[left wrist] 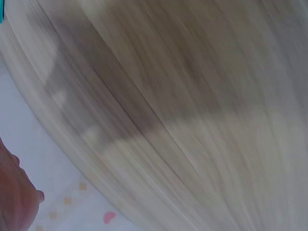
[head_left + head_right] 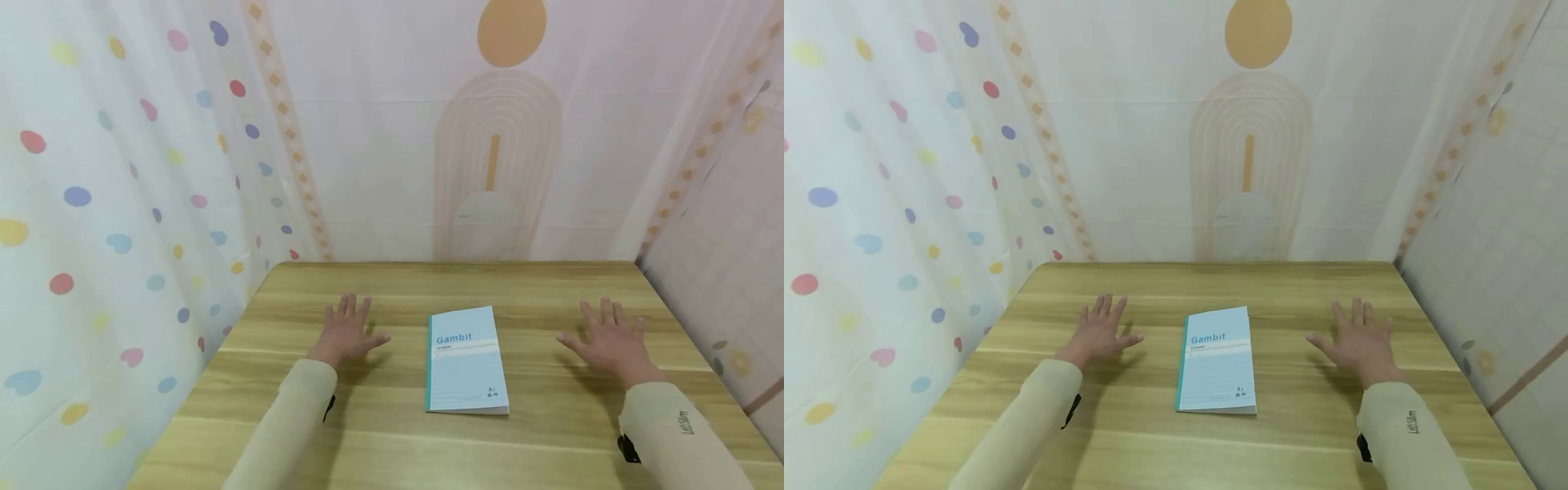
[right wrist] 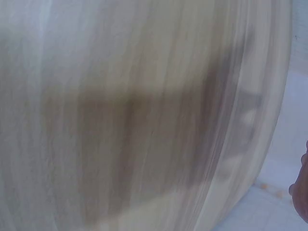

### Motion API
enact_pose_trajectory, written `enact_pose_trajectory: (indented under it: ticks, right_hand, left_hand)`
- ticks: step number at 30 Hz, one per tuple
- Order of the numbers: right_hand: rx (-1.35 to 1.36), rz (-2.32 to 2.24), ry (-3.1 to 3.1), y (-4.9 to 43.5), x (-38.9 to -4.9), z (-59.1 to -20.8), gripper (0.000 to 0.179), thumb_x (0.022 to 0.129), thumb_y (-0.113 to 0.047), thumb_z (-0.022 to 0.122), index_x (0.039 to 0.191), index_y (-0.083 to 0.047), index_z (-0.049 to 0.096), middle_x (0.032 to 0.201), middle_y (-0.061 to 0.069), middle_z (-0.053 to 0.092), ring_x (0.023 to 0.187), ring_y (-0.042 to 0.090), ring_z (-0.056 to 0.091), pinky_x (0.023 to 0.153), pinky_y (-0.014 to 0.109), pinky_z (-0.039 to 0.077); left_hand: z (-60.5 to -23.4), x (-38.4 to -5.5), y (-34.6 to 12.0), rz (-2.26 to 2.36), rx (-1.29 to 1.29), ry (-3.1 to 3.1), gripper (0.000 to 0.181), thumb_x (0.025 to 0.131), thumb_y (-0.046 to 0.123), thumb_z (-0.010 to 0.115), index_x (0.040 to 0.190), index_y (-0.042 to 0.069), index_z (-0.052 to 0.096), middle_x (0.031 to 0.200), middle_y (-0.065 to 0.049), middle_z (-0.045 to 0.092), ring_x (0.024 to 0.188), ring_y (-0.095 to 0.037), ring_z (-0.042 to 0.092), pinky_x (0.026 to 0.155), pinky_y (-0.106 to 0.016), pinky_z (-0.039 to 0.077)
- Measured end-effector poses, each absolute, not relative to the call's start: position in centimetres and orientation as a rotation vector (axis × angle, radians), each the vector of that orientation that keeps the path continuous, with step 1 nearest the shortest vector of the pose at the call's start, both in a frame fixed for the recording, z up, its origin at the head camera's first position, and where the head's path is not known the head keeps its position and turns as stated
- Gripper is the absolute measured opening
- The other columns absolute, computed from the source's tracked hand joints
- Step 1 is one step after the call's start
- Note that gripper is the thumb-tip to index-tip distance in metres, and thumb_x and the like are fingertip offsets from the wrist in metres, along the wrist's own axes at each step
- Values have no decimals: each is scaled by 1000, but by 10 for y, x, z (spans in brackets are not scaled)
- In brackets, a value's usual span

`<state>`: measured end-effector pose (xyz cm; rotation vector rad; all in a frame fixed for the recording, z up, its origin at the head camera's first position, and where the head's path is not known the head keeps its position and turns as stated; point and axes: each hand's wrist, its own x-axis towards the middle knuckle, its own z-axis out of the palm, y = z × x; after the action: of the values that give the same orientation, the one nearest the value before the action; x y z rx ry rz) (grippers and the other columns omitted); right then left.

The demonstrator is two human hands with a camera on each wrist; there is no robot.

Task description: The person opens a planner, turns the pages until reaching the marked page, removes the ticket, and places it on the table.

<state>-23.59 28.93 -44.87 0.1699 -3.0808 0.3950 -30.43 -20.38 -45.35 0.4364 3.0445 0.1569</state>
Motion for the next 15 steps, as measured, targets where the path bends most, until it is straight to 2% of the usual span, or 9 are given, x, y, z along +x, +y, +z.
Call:
enact_pose_trajectory:
  ticks: [9,15]
  right_hand:
    - [222,466,-3077,273,-247,-450,98,95,-68,44,153,7,21,152,44,7,138,62,6,104,78,5]
    - [236,502,-3063,260,-251,-451,94,97,-64,45,154,7,20,152,43,9,139,61,9,105,77,7]
  left_hand:
    - [-466,-303,-182,281,546,2995,102,89,73,49,160,11,12,163,-24,5,150,-38,0,115,-65,6]
    - [-462,-297,-165,418,590,2941,101,90,66,57,160,9,12,163,-24,7,150,-39,2,116,-63,7]
